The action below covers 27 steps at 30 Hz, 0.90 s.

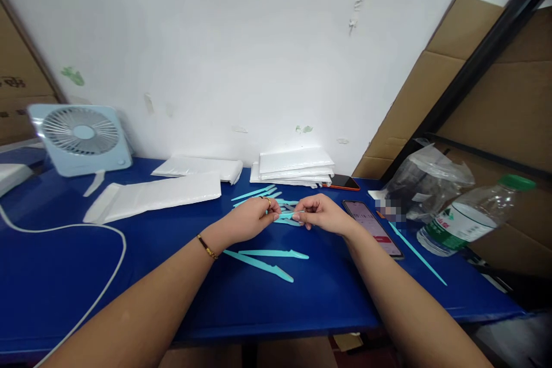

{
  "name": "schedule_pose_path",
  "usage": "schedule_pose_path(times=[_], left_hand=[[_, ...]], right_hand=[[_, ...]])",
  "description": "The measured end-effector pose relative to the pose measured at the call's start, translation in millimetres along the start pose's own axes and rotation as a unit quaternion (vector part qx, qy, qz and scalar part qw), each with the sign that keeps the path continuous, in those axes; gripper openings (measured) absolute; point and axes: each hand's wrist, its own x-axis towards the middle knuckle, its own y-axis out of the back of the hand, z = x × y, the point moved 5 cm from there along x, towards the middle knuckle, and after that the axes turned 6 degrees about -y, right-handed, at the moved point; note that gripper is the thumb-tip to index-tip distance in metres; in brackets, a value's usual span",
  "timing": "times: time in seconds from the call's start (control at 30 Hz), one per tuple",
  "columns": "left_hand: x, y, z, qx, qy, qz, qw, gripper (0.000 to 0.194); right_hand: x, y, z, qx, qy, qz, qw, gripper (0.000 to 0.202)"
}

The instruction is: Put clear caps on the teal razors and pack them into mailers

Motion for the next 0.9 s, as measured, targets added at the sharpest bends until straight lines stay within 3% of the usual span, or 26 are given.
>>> schedule_pose_path(times=[0.9], left_hand=[[-1.0,2.3,-15.9,0.002,0.045,-0.01,0.999,0.031]], right_hand=[[7.7,5.1,17.3,0.02,-0.026,0.001,0.999,0.038]])
